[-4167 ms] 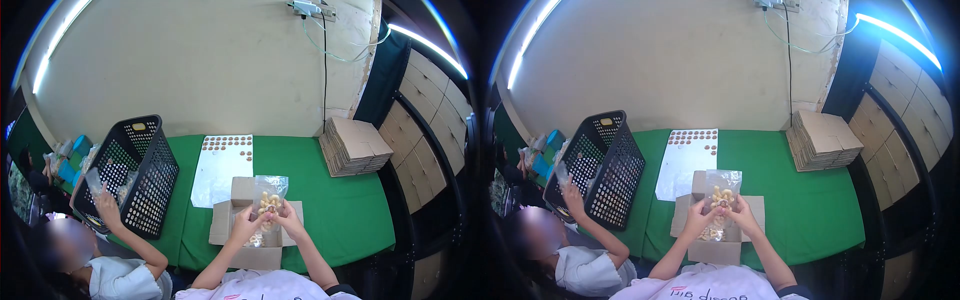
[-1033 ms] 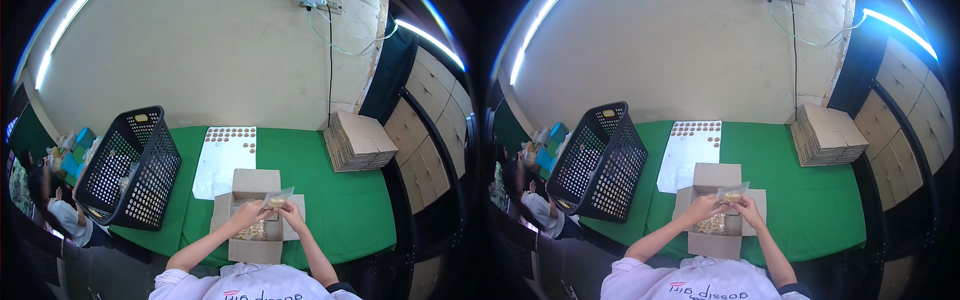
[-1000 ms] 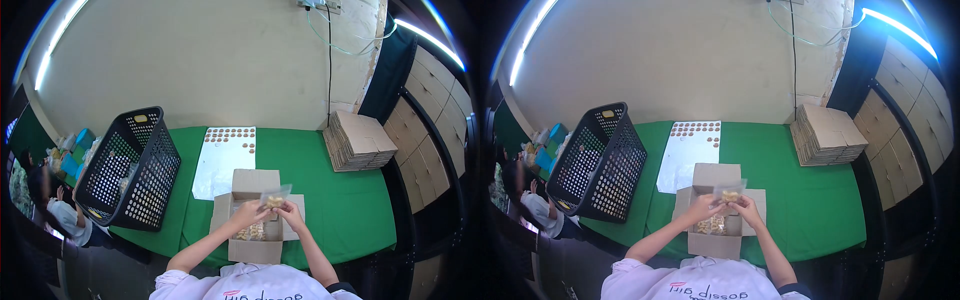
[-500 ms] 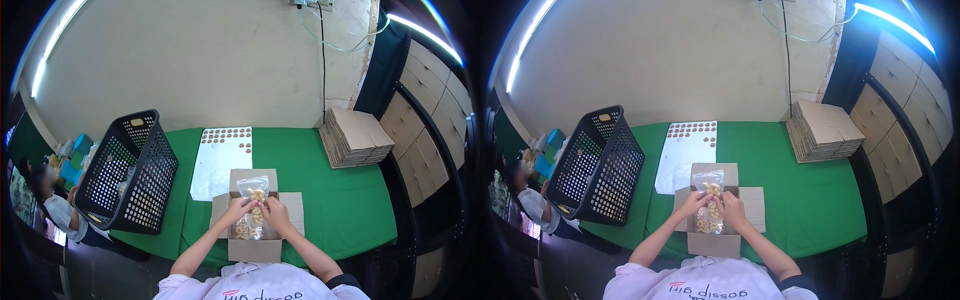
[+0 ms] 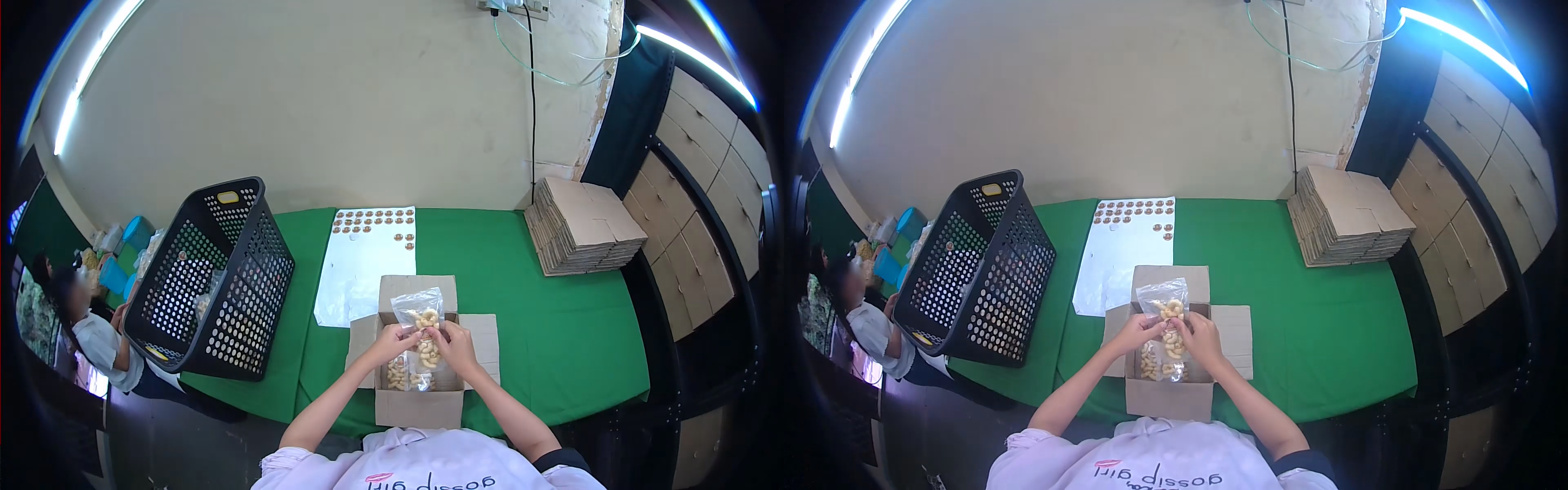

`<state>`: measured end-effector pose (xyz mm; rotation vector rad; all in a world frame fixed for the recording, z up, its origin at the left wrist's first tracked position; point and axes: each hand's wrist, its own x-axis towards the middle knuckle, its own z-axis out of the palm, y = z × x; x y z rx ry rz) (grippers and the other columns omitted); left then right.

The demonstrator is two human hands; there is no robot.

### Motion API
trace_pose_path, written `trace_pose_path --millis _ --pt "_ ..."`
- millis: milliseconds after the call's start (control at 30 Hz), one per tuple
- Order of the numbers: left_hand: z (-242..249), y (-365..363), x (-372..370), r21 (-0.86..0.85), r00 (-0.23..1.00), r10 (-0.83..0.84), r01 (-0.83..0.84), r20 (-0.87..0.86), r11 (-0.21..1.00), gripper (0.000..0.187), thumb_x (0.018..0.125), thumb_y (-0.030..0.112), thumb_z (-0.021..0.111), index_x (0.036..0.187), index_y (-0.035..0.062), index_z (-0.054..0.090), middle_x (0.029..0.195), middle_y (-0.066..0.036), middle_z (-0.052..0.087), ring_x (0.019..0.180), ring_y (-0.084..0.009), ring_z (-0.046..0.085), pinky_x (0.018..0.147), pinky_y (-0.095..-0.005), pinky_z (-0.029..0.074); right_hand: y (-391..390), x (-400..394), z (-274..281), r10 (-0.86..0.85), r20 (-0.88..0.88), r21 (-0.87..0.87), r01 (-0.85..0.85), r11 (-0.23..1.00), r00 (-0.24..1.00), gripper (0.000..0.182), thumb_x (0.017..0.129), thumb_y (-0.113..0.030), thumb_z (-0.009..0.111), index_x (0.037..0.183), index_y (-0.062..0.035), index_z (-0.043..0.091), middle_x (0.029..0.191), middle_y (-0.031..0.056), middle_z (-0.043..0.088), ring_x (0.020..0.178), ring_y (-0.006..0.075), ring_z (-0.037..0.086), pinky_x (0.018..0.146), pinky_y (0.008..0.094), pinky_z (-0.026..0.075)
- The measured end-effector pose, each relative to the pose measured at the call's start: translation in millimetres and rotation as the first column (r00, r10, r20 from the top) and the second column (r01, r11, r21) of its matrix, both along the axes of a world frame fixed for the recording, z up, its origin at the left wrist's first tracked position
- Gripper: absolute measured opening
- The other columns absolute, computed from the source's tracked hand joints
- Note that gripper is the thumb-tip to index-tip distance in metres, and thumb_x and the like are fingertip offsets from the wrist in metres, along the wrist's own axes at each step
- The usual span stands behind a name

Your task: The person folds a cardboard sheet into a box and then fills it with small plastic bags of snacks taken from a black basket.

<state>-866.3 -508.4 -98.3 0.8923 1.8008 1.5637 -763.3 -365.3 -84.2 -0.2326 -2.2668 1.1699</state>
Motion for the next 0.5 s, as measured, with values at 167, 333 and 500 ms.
trace_pose_path --millis 167,333,500 --pt "15 7 19 -0.117 0.935 0.186 -0.230 -0.301 0.966 0.026 0.086 0.022 0.057 0.088 -0.0029 0.063 0.067 0.000 0.059 0.060 -0.0036 0.050 0.053 -0.0220 0.042 -6 3 7 -0.016 -0.037 -0.181 0.009 0.983 0.999 0.024 0.081 -0.018 0.063 0.069 0.0016 0.055 0.051 0.0053 0.047 0.046 0.0087 0.039 0.043 0.0266 0.031" --pt "10 17 25 0.006 0.957 0.243 -0.245 -0.159 0.970 0.029 0.086 0.024 0.057 0.084 -0.0041 0.063 0.061 0.000 0.057 0.056 -0.0034 0.046 0.050 -0.0227 0.038 -7 5 3 -0.079 0.015 -0.349 0.080 0.934 0.997 0.024 0.081 -0.016 0.063 0.065 0.0001 0.054 0.050 -0.0038 0.041 0.049 0.0029 0.033 0.042 0.0232 0.025" --pt "13 20 21 -0.065 0.969 0.188 -0.200 -0.159 0.978 0.030 0.087 0.026 0.056 0.087 -0.0039 0.063 0.064 0.000 0.058 0.060 -0.0035 0.047 0.052 -0.0221 0.039 0 2 -16 -0.063 0.022 -0.398 0.067 0.915 0.998 0.027 0.082 -0.018 0.062 0.063 -0.0007 0.054 0.051 -0.0058 0.041 0.049 0.0019 0.032 0.042 0.0224 0.024"
